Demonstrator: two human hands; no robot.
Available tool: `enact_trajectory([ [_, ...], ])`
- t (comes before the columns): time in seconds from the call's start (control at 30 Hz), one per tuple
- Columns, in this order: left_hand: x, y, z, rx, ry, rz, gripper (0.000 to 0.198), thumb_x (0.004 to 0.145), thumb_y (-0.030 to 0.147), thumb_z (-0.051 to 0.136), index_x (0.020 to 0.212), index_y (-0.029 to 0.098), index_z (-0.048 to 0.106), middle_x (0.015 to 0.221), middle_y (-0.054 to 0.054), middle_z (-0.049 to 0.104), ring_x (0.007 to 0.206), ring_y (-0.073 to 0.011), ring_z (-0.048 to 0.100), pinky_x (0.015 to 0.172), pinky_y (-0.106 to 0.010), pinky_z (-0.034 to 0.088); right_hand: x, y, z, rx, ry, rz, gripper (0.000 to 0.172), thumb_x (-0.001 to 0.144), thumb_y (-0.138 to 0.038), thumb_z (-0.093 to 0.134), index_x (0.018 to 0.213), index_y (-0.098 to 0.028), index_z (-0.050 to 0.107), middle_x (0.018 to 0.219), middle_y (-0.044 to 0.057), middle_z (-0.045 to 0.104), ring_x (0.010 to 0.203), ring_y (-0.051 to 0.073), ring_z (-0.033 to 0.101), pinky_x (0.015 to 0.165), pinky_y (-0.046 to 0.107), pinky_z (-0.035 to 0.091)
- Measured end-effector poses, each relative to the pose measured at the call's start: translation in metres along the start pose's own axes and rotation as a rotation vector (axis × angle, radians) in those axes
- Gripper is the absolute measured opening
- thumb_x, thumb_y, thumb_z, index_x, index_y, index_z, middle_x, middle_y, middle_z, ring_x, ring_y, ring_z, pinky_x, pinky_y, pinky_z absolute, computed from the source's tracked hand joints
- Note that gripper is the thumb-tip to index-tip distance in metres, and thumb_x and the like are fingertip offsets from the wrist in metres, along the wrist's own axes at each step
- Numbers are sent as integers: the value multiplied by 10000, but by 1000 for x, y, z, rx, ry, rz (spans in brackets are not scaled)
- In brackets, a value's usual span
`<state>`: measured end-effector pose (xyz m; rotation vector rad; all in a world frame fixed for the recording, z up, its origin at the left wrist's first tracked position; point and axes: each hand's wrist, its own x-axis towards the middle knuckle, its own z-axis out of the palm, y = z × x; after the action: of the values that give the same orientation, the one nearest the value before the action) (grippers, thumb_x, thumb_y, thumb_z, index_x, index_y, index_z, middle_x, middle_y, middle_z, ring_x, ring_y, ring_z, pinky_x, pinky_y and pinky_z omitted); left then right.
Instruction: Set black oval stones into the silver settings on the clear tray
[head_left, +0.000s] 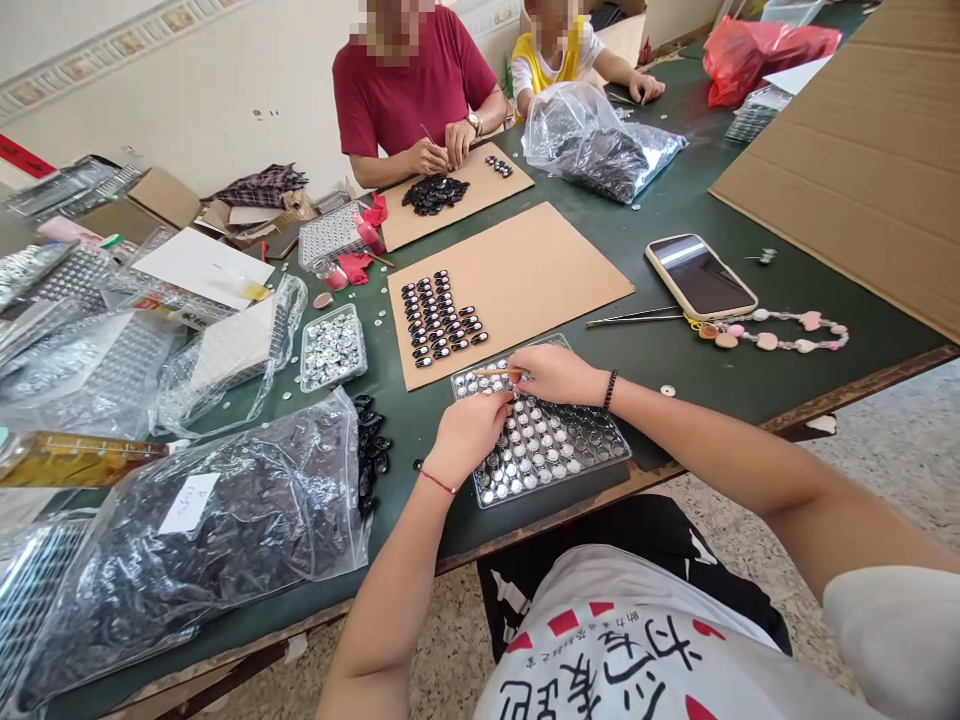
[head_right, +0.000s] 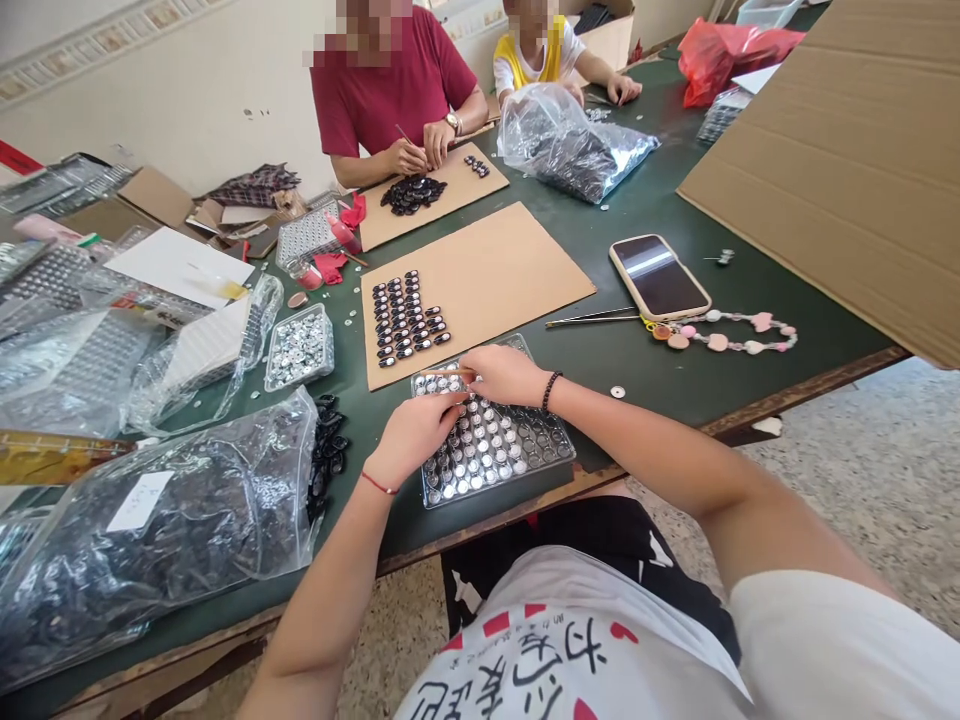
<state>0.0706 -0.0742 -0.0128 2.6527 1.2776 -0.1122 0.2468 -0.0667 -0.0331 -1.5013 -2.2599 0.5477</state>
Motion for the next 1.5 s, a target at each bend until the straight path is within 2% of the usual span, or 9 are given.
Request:
enact_trajectory([
  [0.17,0,-1,-1,-7,2,-19,313,864,333,315,1067,293,551,975,-5,629,867,-178,572,669,-257,408,-1,2,-2,-23,-25,29,54,713,-184,517,747,-189,558,759,-1,614,685,130,513,550,203,282],
  [0.33,0,-2,2,-24,59,-21,306,870,342,306,1051,274,544,952,-4,634,849,-171,574,665,-255,406,1,3,-1,-34,-40,33,84,720,-197,523,783,-183,577,797,14,629,732,142,541,576,206,305],
  [0.5,3,1,5,-36,96,-57,364,876,361,284,1174,266,470,955,-21,634,828,-174,578,653,-254,406,-1,8,-13,-29,-21,-1,121,726,-185,500,781,-188,607,807,14,641,759,143,552,612,207,326],
  [0.63,5,3,8,-14,66,-65,371,876,361,275,1158,292,505,990,-20,622,850,-168,569,656,-241,401,-7,8,-24,-17,-141,-84,137,724,-195,498,757,-201,631,780,0,648,718,131,553,612,207,336],
  [0.83,5,2,12,20,53,-87,358,870,362,290,1137,318,525,927,-17,630,806,-166,576,620,-239,402,-12,2,-30,-33,-305,-117,109,674,-192,541,714,-205,641,725,-6,644,664,126,548,573,210,330],
  [0.97,4,-2,9,-24,95,-72,349,864,334,325,1168,301,493,987,-9,627,848,-169,576,650,-244,416,-12,5,-29,-12,-356,-152,105,670,-175,531,689,-198,631,711,-9,646,662,124,547,580,210,335],
  [1.2,7,-18,3,-83,203,-171,340,866,359,314,1093,267,549,1048,-2,615,939,-174,557,776,-273,414,-11,7,-25,-15,-383,-209,94,654,-146,510,634,-180,596,679,-4,629,631,117,526,572,208,326],
  [1.33,9,-19,5,-84,179,-178,314,856,356,342,1053,270,571,1023,3,624,931,-171,561,768,-267,418,-11,7,-26,-6,-422,-197,86,638,-134,515,622,-181,585,644,-19,624,599,107,517,554,203,318],
  [1.5,9,-15,5,-73,167,-176,301,854,353,348,1032,271,576,1007,6,628,914,-176,564,739,-267,418,-12,9,-30,13,-449,-210,127,671,-157,516,673,-209,632,698,-22,647,636,115,536,585,211,327],
])
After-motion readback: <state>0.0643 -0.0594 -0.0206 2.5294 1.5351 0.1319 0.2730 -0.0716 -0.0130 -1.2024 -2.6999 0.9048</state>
